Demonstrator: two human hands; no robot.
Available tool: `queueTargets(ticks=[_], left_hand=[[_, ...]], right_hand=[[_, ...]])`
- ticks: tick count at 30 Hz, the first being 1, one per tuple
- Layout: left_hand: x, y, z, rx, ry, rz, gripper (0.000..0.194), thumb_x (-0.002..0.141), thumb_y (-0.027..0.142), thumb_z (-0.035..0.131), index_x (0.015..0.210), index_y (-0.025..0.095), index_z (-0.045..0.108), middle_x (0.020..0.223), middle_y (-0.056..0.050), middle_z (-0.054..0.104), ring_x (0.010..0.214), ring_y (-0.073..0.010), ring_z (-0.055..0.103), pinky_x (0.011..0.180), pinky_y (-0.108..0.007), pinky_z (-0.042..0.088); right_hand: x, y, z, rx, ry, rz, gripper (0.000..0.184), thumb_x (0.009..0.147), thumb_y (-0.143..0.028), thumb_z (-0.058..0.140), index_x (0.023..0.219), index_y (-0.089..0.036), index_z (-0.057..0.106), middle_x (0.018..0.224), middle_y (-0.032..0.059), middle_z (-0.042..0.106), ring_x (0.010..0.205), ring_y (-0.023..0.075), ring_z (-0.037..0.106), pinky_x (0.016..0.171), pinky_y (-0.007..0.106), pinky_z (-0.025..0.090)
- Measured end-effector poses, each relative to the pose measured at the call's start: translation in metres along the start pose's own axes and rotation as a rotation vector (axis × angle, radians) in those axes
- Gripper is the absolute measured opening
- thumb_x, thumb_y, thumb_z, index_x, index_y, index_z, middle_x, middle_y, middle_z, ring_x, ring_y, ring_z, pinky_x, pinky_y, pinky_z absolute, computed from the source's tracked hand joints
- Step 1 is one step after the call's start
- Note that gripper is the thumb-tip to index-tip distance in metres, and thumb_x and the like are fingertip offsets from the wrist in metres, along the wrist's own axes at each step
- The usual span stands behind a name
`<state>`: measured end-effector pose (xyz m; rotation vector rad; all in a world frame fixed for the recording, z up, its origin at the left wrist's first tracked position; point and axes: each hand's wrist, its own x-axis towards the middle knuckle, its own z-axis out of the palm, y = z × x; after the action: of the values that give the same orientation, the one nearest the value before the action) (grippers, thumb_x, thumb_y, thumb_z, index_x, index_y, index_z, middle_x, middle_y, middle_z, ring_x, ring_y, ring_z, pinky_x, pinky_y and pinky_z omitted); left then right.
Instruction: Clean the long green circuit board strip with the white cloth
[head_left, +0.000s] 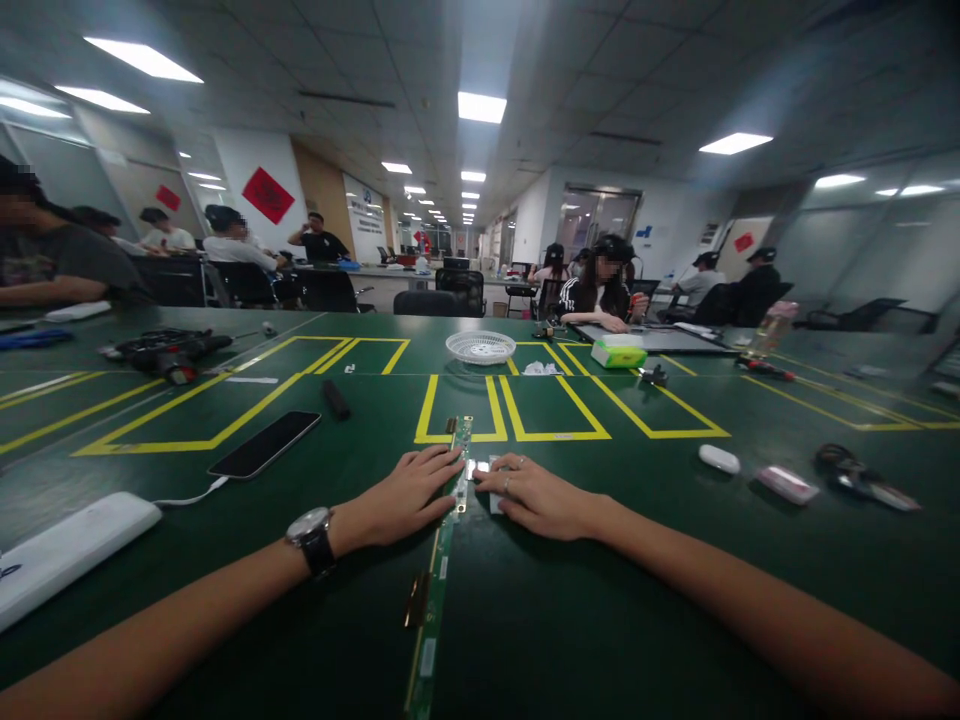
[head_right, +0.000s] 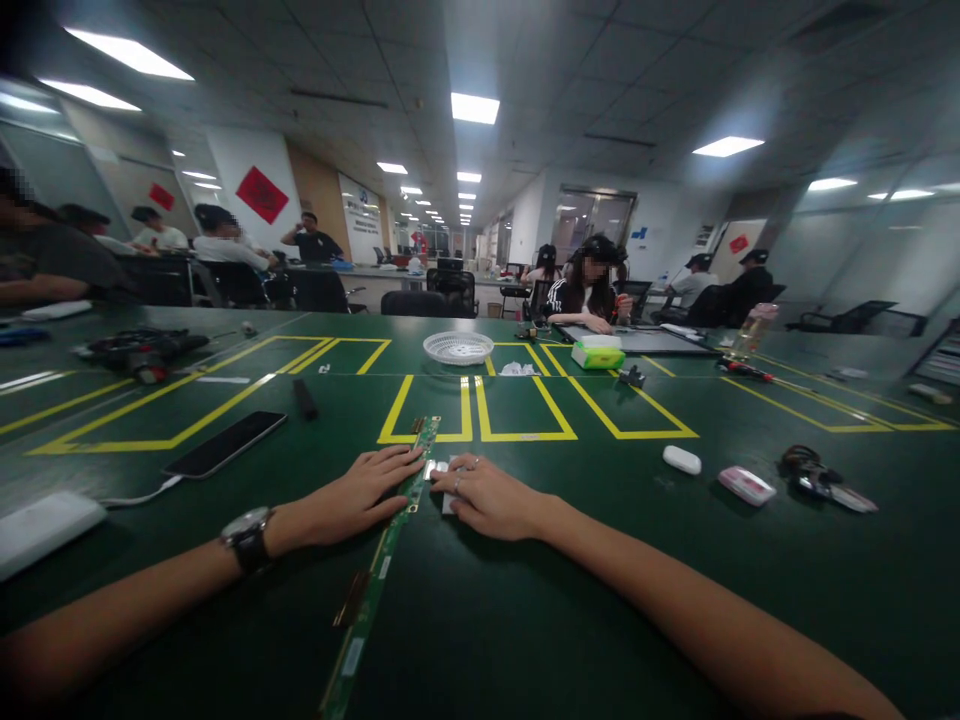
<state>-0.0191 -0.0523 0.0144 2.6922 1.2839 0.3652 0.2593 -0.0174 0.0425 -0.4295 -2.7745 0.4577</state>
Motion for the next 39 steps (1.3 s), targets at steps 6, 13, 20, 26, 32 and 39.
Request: queueTargets(ticks=[6,13,20,26,32,39], left_hand=[[-0.001,0.003,0.001,-0.019,0.016,-0.008,0.055,0.102,0.048,0.040,0.153,0.029,0.031,0.158,-0.006,0.033,0.145,-0.0288,0.026,0.114,-0.049,0.023],[-0.001,0.009,-0.003,-0.064,0.073,0.003,0.068,0.098,0.042,0.050,0.157,0.026,0.020,0.157,-0.009,0.034,0.143,-0.0298,0.028,0.114,-0.049,0.025],[-0.006,0.017,-0.014,-0.210,0.035,0.015,0.069,0.096,0.043,0.052,0.156,0.031,0.019,0.160,-0.006,0.026,0.138,-0.0305,0.037,0.112,-0.049,0.032],[-0.003,0.003,-0.009,-0.420,0.419,-0.139,0.060,0.099,0.034,0.045,0.153,0.024,0.020,0.149,-0.010,0.045,0.133,-0.0253,0.043,0.113,-0.046,0.031],[0.003,-0.007,-0.008,-0.510,0.644,-0.284,0.043,0.097,0.031,0.043,0.139,0.022,0.037,0.134,-0.010,0.057,0.120,-0.0249,0.053,0.098,-0.042,0.043],[0.003,-0.005,-0.006,-0.466,0.603,-0.206,0.038,0.094,0.027,0.046,0.132,0.021,0.047,0.128,-0.009,0.058,0.119,-0.0250,0.052,0.100,-0.042,0.041]], right_hand=[[0.000,-0.007,0.002,-0.008,0.013,-0.002,0.043,0.090,-0.018,0.054,0.133,-0.021,0.058,0.132,0.0085,0.061,0.128,0.0262,0.046,0.107,0.046,0.037],[0.001,-0.016,0.000,0.013,0.039,-0.011,0.037,0.090,-0.021,0.056,0.127,-0.025,0.063,0.130,0.0067,0.063,0.123,0.0260,0.050,0.104,0.045,0.040],[0.009,-0.003,-0.013,0.069,0.144,0.054,0.038,0.090,-0.008,0.045,0.118,-0.022,0.066,0.109,0.0045,0.071,0.101,0.0181,0.064,0.093,0.037,0.049],[0.033,0.000,-0.003,-0.056,0.018,-0.182,0.045,0.089,-0.009,0.050,0.131,-0.020,0.059,0.133,0.0076,0.062,0.125,0.0203,0.054,0.108,0.042,0.039],[0.020,0.040,-0.007,-0.165,0.059,-0.056,0.039,0.093,-0.017,0.049,0.129,-0.024,0.061,0.133,0.0064,0.063,0.125,0.0216,0.055,0.111,0.047,0.034],[-0.041,0.132,-0.048,-0.472,0.111,0.709,0.045,0.097,-0.031,0.035,0.124,-0.010,0.064,0.133,0.0178,0.060,0.124,0.0319,0.054,0.104,0.049,0.038]])
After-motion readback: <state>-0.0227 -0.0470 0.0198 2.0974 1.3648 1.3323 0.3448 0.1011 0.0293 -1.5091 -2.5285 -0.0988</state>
